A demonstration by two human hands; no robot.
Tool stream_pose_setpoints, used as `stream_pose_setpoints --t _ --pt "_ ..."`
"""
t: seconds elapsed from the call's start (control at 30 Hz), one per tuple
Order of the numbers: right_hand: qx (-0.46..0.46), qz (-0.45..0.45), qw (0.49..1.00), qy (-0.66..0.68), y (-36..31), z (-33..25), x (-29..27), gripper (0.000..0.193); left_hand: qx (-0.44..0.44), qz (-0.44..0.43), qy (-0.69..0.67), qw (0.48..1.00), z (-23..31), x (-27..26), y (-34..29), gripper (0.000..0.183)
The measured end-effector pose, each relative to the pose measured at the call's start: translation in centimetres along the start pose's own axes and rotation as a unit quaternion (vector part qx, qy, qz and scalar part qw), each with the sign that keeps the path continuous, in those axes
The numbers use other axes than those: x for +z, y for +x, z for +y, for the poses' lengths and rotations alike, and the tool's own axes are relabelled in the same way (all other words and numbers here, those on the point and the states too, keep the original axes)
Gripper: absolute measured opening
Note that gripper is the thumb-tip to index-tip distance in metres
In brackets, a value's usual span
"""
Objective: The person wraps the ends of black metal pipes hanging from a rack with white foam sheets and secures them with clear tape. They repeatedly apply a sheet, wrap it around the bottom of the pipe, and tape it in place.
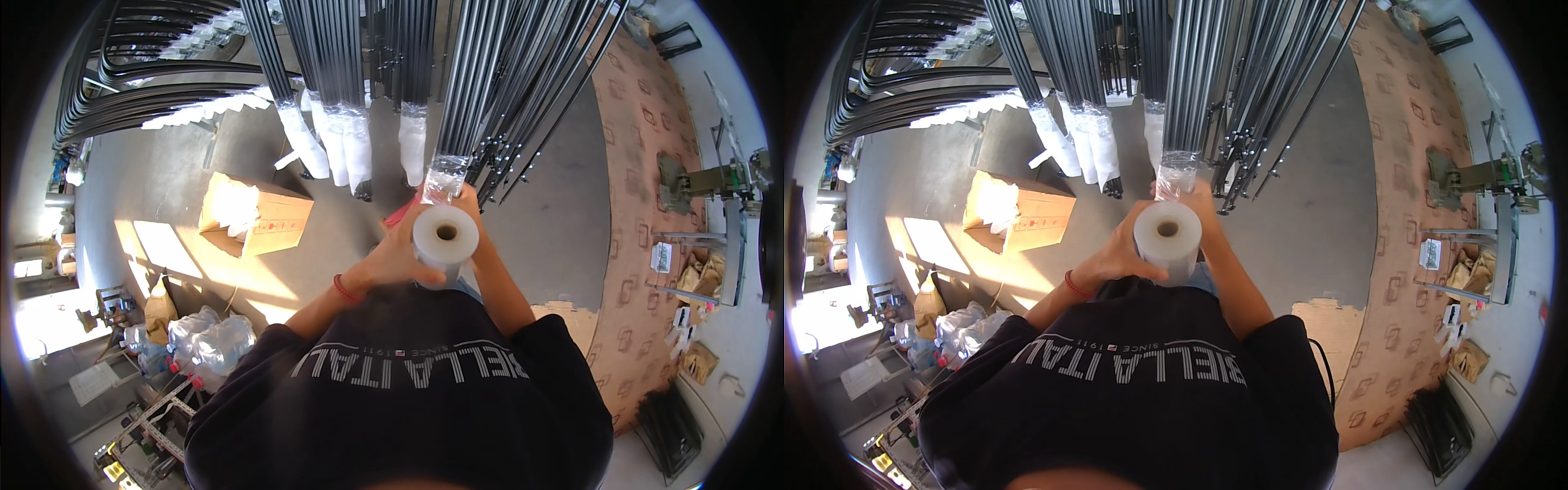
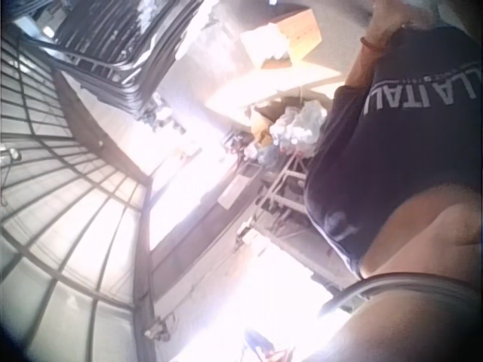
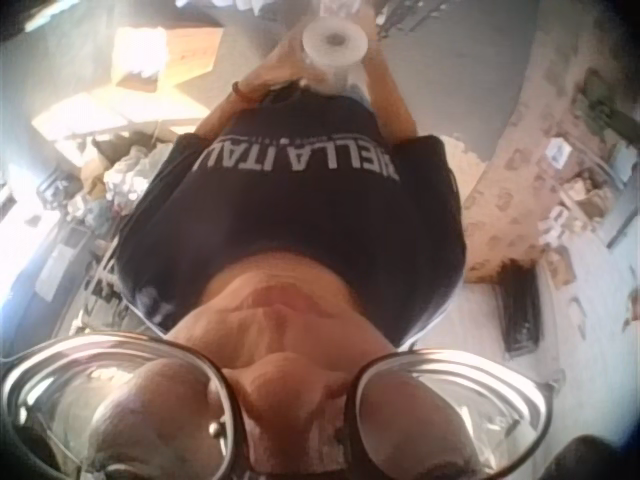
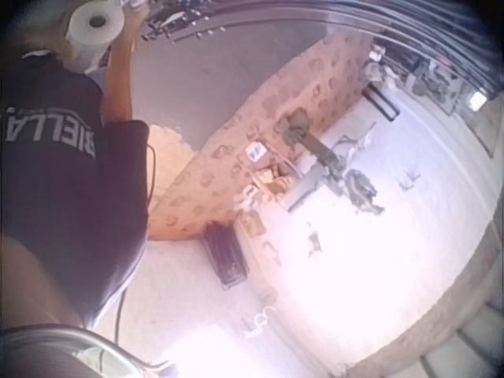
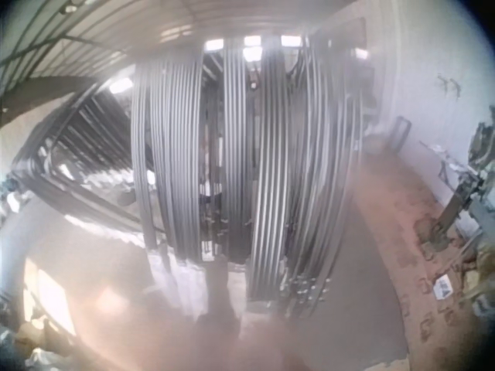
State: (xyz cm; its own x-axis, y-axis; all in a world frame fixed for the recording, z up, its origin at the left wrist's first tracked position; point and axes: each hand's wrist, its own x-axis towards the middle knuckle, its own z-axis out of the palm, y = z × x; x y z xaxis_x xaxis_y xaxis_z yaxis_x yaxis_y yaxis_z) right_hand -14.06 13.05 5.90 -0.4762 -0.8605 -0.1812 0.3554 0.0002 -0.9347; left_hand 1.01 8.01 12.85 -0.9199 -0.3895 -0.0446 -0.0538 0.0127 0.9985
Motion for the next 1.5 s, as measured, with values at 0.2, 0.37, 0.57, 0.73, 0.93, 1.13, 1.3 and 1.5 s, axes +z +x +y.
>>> stream_pose_setpoints --t 0.2,0.37,0.57,0.73,0.93,1.13,1.3,1.5 --pt "-0.167 0.248 0.953 -0.042 -9.7 -0.7 -0.8 0.047 -0.014 0.127 0.032 0.991 0.2 1.6 0.5 0.085" --pt "-0.157 0.193 0.916 -0.314 -12.4 -4.8 3.2 0.077 -0.013 0.126 0.105 0.986 0.7 3.8 1.5 0.087" --pt "-0.081 0.223 0.946 -0.221 -10.7 -5.7 0.9 0.08 0.002 0.016 -0.073 0.997 -1.4 2.5 2.7 0.035" --pt "-0.108 0.225 0.964 0.095 -10.1 -2.8 -3.1 0.065 0.012 0.11 -0.101 0.989 -6.2 1.7 8.6 0.04" --pt "-0.108 0.229 0.962 0.104 -8.5 -2.5 -5.3 0.056 -0.073 -0.047 -0.265 0.96 -5.0 4.8 9.8 0.063" --pt "-0.119 0.392 0.874 -0.26 -9.5 -2.7 -2.9 0.065 -0.038 0.073 -0.05 0.995 -6.6 6.0 10.8 0.051" --pt "-0.103 0.439 0.75 -0.485 -8.3 -3.3 -0.2 0.087 -0.046 0.08 -0.059 0.994 -6.1 6.2 10.9 0.045" --pt "-0.07 0.407 0.822 -0.393 -8.1 -3.7 -2.5 0.087 0.004 -0.152 -0.189 0.97 -6.0 2.6 9.5 0.059"
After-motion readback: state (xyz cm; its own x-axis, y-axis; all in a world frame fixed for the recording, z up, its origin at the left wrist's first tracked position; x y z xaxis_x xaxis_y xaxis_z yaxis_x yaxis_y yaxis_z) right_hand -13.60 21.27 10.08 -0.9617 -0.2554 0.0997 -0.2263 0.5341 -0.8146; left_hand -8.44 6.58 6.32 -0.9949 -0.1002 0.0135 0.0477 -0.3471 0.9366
